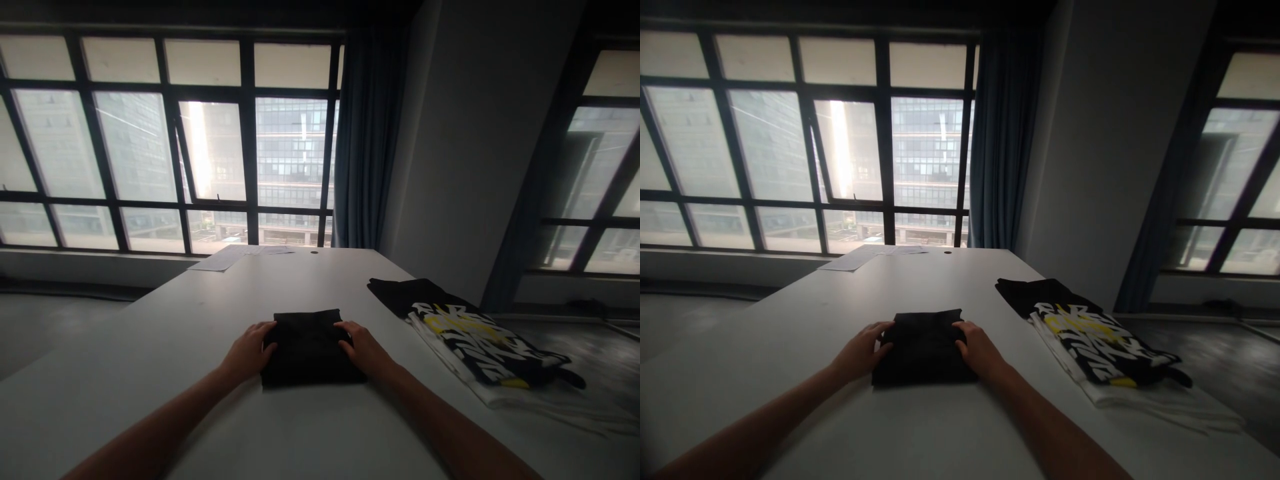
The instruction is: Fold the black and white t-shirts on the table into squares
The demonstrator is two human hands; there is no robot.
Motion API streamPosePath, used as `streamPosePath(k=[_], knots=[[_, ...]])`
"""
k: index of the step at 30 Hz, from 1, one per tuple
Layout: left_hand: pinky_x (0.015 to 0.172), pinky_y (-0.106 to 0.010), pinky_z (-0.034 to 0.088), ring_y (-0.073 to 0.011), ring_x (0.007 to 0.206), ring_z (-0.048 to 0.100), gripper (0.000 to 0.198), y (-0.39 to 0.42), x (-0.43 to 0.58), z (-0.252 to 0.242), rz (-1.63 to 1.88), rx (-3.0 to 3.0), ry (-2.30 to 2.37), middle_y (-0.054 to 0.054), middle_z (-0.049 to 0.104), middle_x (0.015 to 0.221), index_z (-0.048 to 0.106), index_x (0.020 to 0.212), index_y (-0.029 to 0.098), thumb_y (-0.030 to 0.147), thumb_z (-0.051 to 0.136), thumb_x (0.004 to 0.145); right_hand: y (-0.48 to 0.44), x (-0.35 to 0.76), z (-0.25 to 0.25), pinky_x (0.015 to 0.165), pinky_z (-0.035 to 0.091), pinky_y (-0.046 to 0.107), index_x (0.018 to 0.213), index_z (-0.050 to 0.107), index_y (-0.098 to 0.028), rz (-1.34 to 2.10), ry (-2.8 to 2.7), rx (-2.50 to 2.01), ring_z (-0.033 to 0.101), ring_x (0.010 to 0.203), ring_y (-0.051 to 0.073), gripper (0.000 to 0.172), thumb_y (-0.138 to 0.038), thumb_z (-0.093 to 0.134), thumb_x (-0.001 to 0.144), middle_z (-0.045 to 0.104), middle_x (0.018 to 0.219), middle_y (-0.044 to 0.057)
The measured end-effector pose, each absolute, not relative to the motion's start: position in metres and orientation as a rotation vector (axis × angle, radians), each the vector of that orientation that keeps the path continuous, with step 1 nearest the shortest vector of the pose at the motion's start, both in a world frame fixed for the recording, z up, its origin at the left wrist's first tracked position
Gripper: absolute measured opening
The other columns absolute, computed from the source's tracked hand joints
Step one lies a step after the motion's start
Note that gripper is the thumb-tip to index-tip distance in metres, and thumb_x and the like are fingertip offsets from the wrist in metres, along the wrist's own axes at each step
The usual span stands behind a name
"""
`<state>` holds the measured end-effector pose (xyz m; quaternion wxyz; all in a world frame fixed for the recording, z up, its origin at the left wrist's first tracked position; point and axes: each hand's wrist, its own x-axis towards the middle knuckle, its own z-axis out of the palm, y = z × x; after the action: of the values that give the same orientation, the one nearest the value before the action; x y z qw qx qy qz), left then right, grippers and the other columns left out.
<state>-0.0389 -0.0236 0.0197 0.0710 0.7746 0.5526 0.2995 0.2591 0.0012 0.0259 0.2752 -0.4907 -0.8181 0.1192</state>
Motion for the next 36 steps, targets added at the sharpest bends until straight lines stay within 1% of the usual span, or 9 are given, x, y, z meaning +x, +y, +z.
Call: streamPosePath(k=[3,6,8,10,13,16,22,29,36], knots=[[0.11,-0.048,0.039,-0.0302,0.13,0.048,0.044,-0.035,-0.029,0.028,0.92,2.545,1.59,-0.007,0.054,0.144,0.058,0.134,0.024,0.035,0.049,0.092,-0.001,0.255,0.031,0.102,0.046,0.038,0.127,0.062,-0.017,0.24,-2.184,-1.396,0.06,0.114,0.025,0.04,-0.019,0.051,0.088,0.063,0.124,0.013],[0.118,-0.052,0.025,-0.0305,0.142,0.034,0.053,-0.044,-0.018,0.027,0.701,2.715,1.289,-0.005,0.04,0.155,0.048,0.143,0.027,0.046,0.049,0.094,-0.007,0.246,0.035,0.104,0.042,0.041,0.131,0.06,-0.015,0.091,-2.177,-1.448,0.056,0.119,0.028,0.042,-0.028,0.047,0.093,0.059,0.131,0.016],[0.12,-0.055,0.017,-0.0305,0.147,0.024,0.062,-0.048,-0.012,0.023,0.515,2.733,1.144,-0.004,0.028,0.16,0.036,0.151,0.029,0.049,0.049,0.094,-0.013,0.239,0.035,0.111,0.034,0.045,0.137,0.055,-0.015,0.02,-2.226,-1.431,0.046,0.131,0.03,0.047,-0.036,0.046,0.096,0.052,0.142,0.016],[0.12,-0.056,0.015,-0.0299,0.149,0.017,0.066,-0.049,-0.008,0.017,0.387,2.705,1.111,-0.003,0.021,0.162,0.025,0.155,0.03,0.049,0.047,0.095,-0.02,0.232,0.031,0.117,0.023,0.047,0.144,0.048,-0.017,0.07,-2.332,-1.417,0.033,0.142,0.03,0.054,-0.044,0.042,0.097,0.041,0.153,0.013],[0.12,-0.056,0.014,-0.0299,0.15,0.011,0.068,-0.049,-0.007,0.011,0.302,2.675,1.146,-0.003,0.017,0.162,0.019,0.156,0.031,0.052,0.044,0.096,-0.024,0.228,0.025,0.119,0.011,0.051,0.151,0.038,-0.022,0.294,-2.503,-1.448,0.018,0.148,0.028,0.059,-0.051,0.034,0.099,0.029,0.159,0.007],[0.12,-0.057,0.013,-0.0304,0.15,0.01,0.07,-0.047,-0.009,0.011,0.287,2.663,1.164,-0.003,0.015,0.162,0.019,0.155,0.032,0.057,0.043,0.095,-0.021,0.23,0.021,0.119,0.008,0.052,0.152,0.035,-0.025,0.413,-2.562,-1.433,0.013,0.15,0.027,0.06,-0.053,0.031,0.099,0.024,0.161,0.004],[0.119,-0.057,0.013,-0.0331,0.149,0.01,0.086,-0.042,-0.02,0.012,0.271,2.631,1.174,-0.006,0.013,0.162,0.018,0.156,0.031,0.07,0.049,0.086,-0.009,0.236,0.019,0.12,0.007,0.052,0.151,0.036,-0.026,0.406,-2.561,-1.372,0.014,0.15,0.026,0.06,-0.055,0.031,0.099,0.025,0.16,0.004],[0.12,-0.052,0.013,-0.0309,0.15,0.01,0.084,-0.036,-0.011,0.003,0.357,2.617,1.329,-0.008,0.015,0.162,0.022,0.155,0.028,0.072,0.044,0.087,0.0,0.241,0.016,0.119,0.003,0.053,0.15,0.039,-0.021,0.179,-2.488,-1.407,0.016,0.149,0.027,0.063,-0.056,0.033,0.098,0.029,0.159,0.01],[0.119,-0.051,0.016,-0.0325,0.149,0.013,0.085,-0.038,-0.007,0.005,0.361,2.541,1.466,-0.01,0.018,0.161,0.03,0.153,0.022,0.074,0.041,0.087,-0.01,0.236,0.018,0.119,0.007,0.054,0.151,0.035,-0.026,0.342,-2.615,-1.362,0.014,0.15,0.026,0.061,-0.057,0.027,0.099,0.023,0.161,0.005]])
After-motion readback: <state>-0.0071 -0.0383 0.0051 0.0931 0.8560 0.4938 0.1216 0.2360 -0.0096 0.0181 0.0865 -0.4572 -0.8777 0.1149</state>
